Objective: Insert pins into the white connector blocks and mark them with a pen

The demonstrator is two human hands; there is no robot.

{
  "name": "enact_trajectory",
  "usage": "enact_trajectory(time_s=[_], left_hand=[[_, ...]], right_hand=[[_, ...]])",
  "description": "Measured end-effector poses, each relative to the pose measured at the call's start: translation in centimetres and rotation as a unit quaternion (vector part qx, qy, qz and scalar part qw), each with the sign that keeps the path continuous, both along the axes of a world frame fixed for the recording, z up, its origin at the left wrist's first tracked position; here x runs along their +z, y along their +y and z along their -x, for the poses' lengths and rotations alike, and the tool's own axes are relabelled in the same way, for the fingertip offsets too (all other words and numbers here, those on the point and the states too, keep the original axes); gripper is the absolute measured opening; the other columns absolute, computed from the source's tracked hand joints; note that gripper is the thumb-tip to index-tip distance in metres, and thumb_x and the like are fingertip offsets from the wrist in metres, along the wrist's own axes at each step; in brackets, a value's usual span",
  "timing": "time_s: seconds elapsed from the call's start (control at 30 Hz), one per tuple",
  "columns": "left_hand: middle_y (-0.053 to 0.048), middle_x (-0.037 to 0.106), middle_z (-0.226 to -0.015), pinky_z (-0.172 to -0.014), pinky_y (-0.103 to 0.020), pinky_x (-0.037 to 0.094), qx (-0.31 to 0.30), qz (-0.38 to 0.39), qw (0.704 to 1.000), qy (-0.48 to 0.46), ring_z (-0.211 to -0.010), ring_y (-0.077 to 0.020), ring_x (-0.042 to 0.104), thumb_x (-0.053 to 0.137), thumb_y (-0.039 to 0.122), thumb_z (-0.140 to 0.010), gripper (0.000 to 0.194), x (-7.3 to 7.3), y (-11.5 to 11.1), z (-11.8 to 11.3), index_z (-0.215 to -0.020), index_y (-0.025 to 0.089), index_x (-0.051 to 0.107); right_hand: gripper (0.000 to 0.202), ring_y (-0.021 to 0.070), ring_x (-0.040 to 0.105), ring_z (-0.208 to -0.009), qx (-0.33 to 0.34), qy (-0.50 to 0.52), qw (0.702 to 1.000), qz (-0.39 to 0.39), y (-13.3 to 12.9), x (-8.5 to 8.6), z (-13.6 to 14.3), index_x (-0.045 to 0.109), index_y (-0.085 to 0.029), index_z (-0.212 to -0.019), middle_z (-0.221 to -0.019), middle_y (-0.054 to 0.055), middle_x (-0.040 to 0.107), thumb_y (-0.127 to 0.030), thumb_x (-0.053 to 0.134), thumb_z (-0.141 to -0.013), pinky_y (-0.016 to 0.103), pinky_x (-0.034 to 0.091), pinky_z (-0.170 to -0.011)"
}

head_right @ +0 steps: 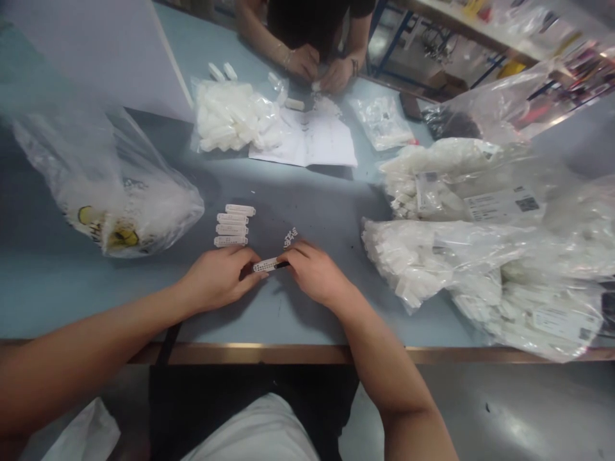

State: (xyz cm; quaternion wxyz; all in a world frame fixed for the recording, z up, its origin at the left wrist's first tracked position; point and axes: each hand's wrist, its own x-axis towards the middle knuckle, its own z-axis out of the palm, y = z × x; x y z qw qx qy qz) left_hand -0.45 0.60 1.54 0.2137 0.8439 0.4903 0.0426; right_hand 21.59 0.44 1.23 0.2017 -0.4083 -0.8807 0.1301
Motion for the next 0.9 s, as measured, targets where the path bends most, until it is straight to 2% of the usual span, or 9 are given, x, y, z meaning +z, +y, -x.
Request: enact_trajectory(time_s=[0.53, 0.9], left_hand=[[-0.005, 0.065, -0.088, -0.065, -0.031, 0.045, -0.005, 0.001, 1.0, 0.0, -0.079, -0.0214, 0.062, 0.043, 0.049, -0.088, 0.035, -0.08, -0.1, -0.12, -0.096, 0.02, 0.06], [-0.006, 0.065, -0.088, -0.068, -0.03, 0.046, 0.002, 0.009, 1.0, 0.005, -0.08, -0.0203, 0.062, 0.044, 0.05, -0.088, 0.036, -0.12, -0.13, -0.18, -0.098, 0.02, 0.061]], right_hand=[[0.023, 0.0165, 0.061, -0.084, 0.002, 0.007, 0.999, 0.037, -0.04, -0.03, 0.02, 0.065, -0.02, -0.093, -0.088, 0.005, 0.066, -0.005, 0.049, -0.086, 0.028, 0.05, -0.077], [0.022, 0.0178, 0.06, -0.086, 0.007, -0.006, 1.0, 0.03, -0.05, -0.01, 0.08, 0.064, -0.018, -0.094, -0.089, 0.006, 0.066, -0.006, 0.048, -0.086, 0.03, 0.05, -0.077]])
